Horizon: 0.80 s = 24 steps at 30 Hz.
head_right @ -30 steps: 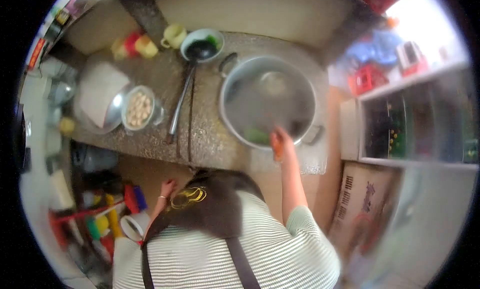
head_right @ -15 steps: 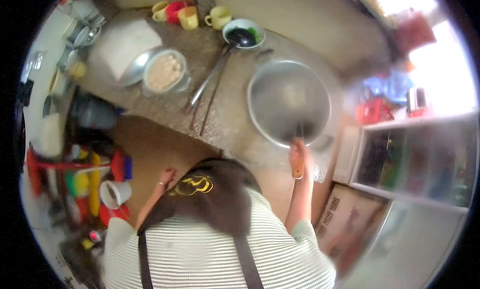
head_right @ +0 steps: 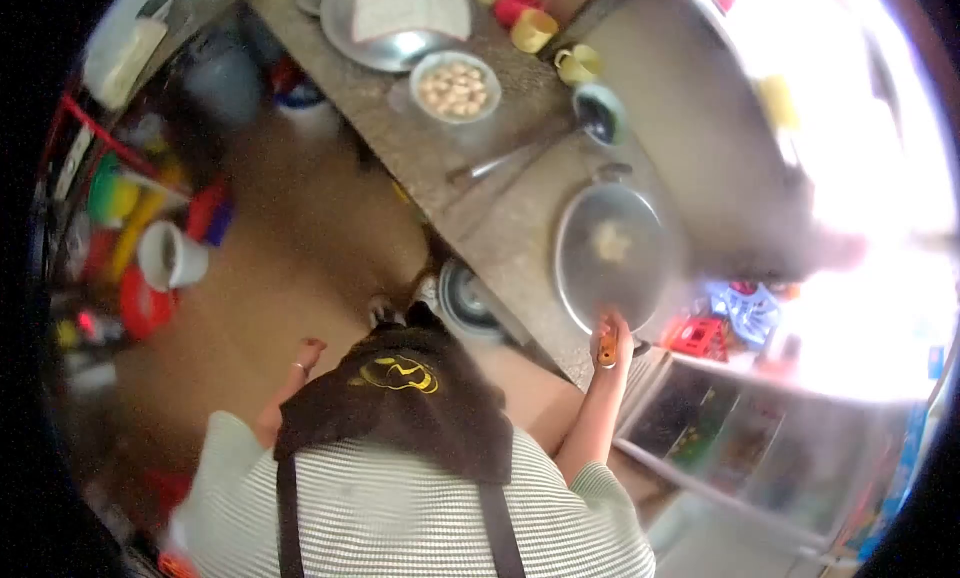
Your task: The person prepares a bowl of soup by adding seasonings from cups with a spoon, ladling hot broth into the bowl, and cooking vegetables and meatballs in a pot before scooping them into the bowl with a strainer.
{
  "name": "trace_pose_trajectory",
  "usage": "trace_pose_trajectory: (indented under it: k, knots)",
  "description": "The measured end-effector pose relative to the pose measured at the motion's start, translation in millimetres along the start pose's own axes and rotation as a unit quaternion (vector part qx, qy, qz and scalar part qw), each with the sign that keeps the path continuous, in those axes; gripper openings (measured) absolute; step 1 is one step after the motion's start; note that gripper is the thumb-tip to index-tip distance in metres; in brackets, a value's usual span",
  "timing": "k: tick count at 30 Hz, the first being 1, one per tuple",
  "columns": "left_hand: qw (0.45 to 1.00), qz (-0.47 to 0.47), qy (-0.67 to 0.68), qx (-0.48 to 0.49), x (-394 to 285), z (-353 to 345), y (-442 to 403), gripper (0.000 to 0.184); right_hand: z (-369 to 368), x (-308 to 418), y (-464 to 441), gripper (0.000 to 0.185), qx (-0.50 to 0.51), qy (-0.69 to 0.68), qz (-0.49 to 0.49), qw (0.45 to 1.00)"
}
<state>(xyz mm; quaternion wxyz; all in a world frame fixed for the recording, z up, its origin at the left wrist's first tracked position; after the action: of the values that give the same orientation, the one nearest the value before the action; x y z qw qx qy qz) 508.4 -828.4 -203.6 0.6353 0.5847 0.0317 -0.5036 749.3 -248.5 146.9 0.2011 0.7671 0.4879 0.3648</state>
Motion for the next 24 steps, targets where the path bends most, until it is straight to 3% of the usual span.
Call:
trace_pose_trajectory:
  k: [1,3,5,7,11,13,17,19,21,24]
  knots:
    - [1.000,0.020,-0.016,-0.010,8,9,14,0.027,-10,2,-2,0.020,-0.016,0.012,0.033,0.999]
    - [0.998,0.046,0.030,-0.018,32,18,25,0.025,-28,-5,-8,0.015,-0.030,0.043,0.038,0.998]
    - [0.995,0.066,0.072,-0.026,56,23,24,0.023,-52,-18,-13,0.013,0.006,0.151,0.076,0.986]
    - [0.997,-0.036,0.002,-0.072,78,19,21,0.022,-98,-38,-14,0.013,-0.023,0.217,0.071,0.973]
    - [0.986,0.038,0.109,-0.116,67,9,29,0.023,-179,-78,-46,0.013,-0.041,0.300,0.089,0.949]
    - [0.982,0.032,0.149,-0.114,67,-5,22,0.025,-209,-99,-70,0.012,0.070,0.358,0.029,0.931]
    - [0.979,0.032,0.155,-0.130,36,-34,36,0.027,-233,-124,-107,0.009,0.049,0.471,0.053,0.879]
    - [0.982,0.033,0.148,-0.115,38,-55,38,0.027,-231,-134,-122,0.018,0.085,0.522,0.095,0.843]
    - [0.984,0.019,0.133,-0.113,40,-75,40,0.028,-221,-137,-136,0.037,0.073,0.634,0.205,0.742]
    - [0.988,-0.006,0.072,-0.133,43,-111,38,0.030,-194,-111,-162,0.050,0.124,0.729,0.411,0.533]
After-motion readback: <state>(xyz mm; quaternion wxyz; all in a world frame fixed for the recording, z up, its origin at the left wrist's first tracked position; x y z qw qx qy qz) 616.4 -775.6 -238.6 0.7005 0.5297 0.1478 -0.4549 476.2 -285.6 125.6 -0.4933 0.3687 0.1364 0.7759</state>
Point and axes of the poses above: each hand's wrist, its own y-axis away from the middle knuckle, its own z-axis out of the back of the hand, x = y × z, the point moved 4 cm from there along -y, towards the middle knuckle, and after that the axes turned 9 degrees about -z, right-handed, at the moved point
